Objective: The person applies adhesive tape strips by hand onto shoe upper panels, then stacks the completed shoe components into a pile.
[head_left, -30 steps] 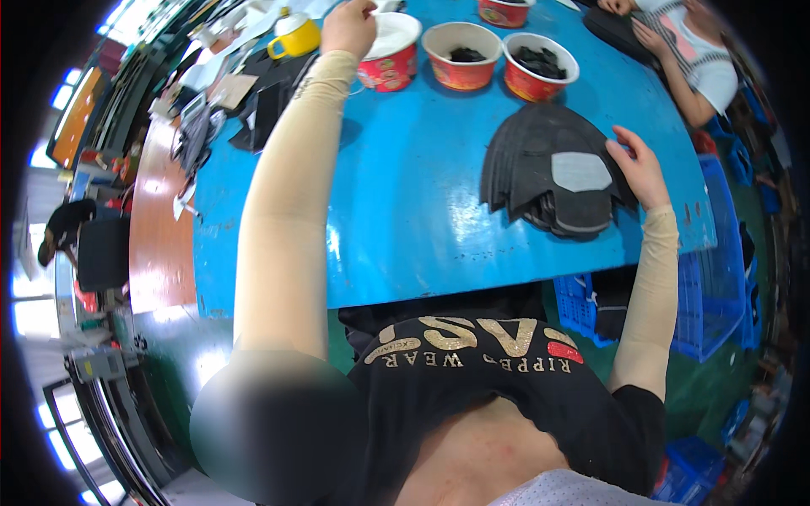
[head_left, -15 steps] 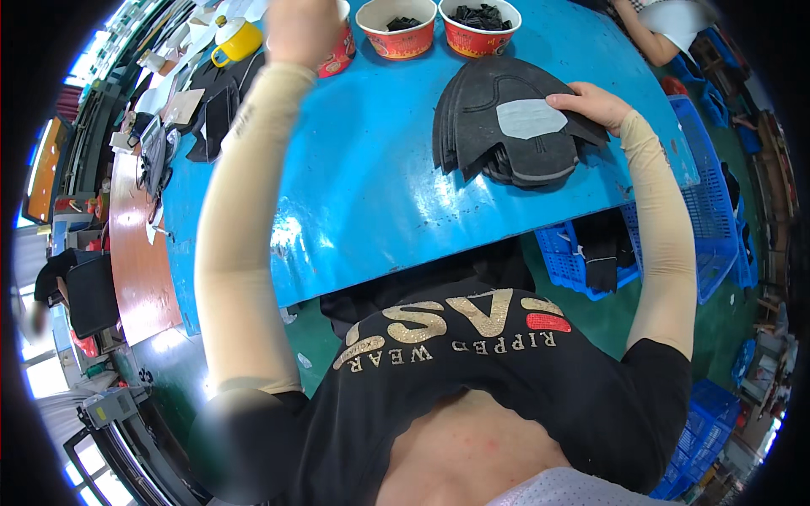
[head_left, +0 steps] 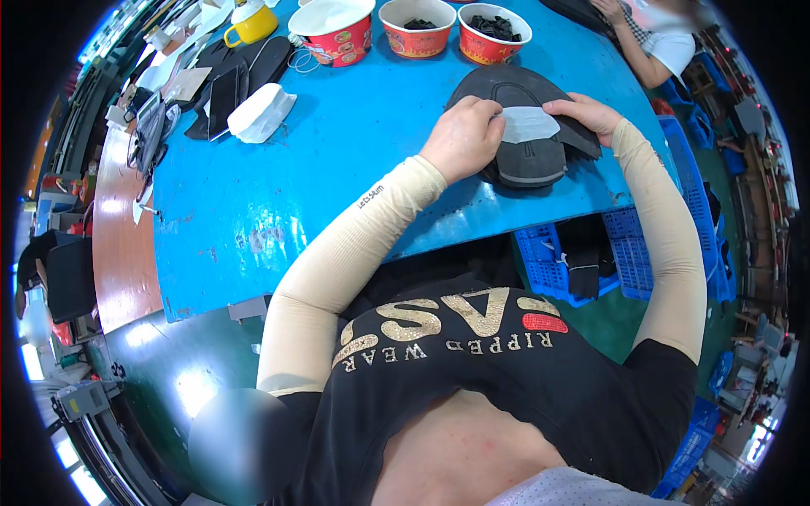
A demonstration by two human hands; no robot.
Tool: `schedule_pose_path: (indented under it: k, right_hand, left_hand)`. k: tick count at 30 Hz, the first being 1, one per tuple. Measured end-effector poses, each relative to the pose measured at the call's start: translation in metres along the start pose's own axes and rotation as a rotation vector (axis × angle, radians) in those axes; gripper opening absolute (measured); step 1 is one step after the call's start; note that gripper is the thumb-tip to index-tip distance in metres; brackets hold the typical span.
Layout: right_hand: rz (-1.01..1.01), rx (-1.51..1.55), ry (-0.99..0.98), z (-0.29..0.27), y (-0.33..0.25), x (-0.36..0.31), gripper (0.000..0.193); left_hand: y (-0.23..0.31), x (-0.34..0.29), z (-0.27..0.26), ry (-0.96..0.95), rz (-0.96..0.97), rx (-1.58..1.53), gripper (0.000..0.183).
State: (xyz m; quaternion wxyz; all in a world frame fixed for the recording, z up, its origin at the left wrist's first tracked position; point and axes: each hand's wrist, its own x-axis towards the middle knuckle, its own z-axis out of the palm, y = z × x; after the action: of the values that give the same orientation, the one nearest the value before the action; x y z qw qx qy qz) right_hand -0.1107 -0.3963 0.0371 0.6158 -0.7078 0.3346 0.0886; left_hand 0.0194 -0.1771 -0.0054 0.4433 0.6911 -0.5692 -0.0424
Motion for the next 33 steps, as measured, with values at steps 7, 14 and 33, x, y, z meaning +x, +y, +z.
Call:
schedule_pose_path:
  k: [7, 14, 33]
  right_hand:
    - [-0.022, 0.469, -0.051, 0.003, -0.007, -0.02, 0.042]
    - [-0.912, -0.444, 0.052, 0.143, -0.044, -0.078, 0.072]
    - [-0.598, 0.18, -0.31, 0.245, -0.054, -0.015, 0.013]
  left_hand:
    - [0.004, -0.005, -0.012, -0.025, -0.116, -0.117, 0.032]
    - [0.013, -0.057, -0.116, -0.099, -0.381, -1.197, 0.077]
    - [-0.035, -0.169, -0.153, 0.446, -0.793, -1.484, 0.035]
